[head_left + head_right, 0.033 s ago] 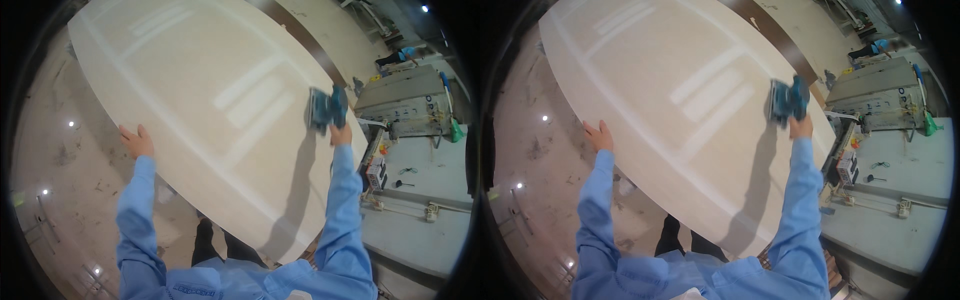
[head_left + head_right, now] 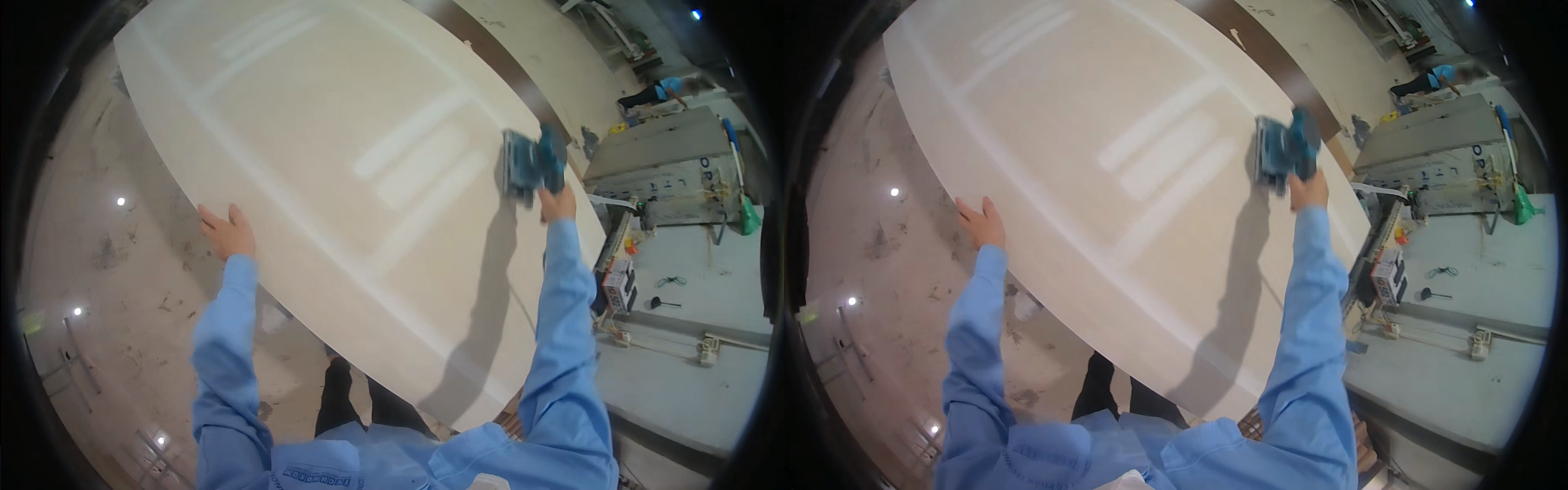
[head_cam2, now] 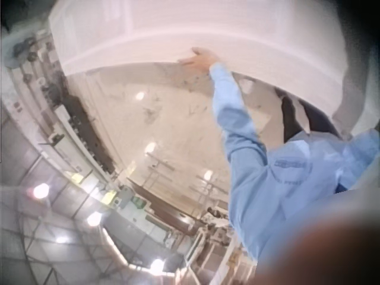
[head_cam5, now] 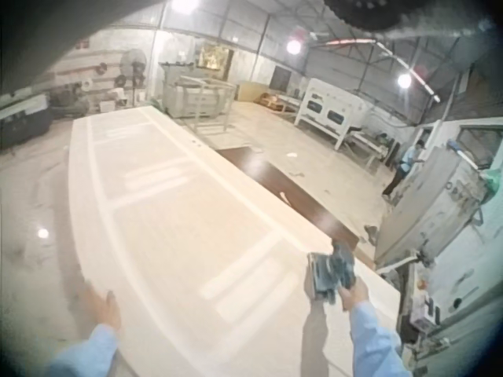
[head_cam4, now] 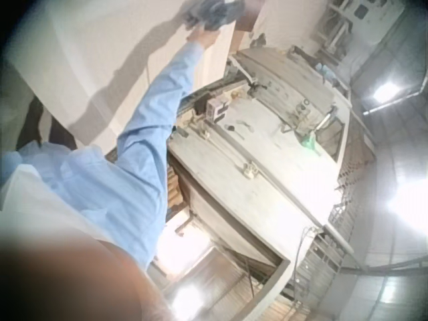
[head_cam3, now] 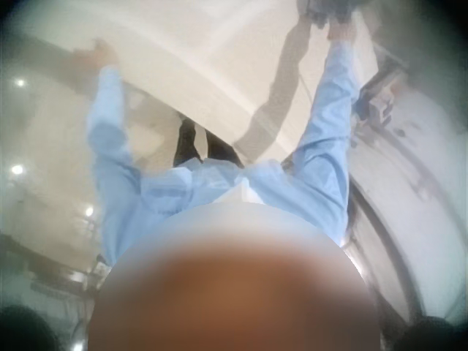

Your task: The person uses an electric sander to smooth the surface of a large white panel. They move the sander across the panel in overlapping passes, covering different sections systematically.

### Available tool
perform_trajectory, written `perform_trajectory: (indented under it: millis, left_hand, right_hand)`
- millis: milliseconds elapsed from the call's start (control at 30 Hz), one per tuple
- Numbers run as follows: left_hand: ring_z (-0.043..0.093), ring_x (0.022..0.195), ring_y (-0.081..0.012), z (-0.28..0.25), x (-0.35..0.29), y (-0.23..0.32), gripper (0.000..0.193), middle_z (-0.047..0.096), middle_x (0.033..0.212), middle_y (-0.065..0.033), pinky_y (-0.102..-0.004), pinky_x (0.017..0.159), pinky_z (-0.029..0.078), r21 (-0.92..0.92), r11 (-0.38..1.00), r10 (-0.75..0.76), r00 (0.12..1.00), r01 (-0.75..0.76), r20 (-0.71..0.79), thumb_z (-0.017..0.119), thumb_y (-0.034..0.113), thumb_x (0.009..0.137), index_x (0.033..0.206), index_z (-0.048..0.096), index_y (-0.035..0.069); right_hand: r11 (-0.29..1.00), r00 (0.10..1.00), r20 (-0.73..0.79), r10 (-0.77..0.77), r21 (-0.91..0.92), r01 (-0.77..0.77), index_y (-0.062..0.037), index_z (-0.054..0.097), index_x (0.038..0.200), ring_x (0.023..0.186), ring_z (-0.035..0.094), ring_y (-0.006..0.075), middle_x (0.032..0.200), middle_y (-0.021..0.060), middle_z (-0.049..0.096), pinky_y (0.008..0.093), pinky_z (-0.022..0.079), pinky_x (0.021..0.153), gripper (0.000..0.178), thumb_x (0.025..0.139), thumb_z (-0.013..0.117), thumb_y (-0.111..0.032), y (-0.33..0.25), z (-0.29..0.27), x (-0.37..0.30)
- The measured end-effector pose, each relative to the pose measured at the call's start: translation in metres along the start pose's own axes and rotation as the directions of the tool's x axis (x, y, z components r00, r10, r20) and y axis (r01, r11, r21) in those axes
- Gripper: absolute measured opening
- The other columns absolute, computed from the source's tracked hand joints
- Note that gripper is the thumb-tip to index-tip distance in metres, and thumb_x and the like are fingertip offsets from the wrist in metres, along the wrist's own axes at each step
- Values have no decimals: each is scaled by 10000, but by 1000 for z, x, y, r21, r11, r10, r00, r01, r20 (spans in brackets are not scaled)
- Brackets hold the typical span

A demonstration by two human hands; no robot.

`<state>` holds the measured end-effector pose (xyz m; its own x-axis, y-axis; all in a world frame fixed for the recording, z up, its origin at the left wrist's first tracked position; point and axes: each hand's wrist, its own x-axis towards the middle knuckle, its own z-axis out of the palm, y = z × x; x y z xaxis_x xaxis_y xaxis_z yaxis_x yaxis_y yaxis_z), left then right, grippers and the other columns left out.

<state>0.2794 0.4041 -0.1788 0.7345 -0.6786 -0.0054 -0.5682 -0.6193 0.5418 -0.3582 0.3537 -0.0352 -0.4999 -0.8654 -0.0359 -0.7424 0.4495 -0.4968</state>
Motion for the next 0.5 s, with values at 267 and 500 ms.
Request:
perform_trajectory:
  millis: [267,500]
  left_hand:
    - [599,1261,-445,-20,-10,17,799,306,1597,-272,-511,1016,545,65,997,-39,999,37,28,486,444,1049,1656,128,68]
    - [560,1320,-445,-17,-6,16,821,376,1572,-309,-496,1066,511,-65,987,-144,989,145,12,465,470,1050,1641,142,0]
  right_hand:
    - [929,933,94,-347,-99,356,-12,627,1157,795,752,384,929,241,743,475,598,722,432,842,778,-266,-178,101,-11]
    - [866,799,356,-485,70,495,-59,475,1248,810,682,516,862,285,700,602,532,703,462,894,720,-228,-80,41,-225]
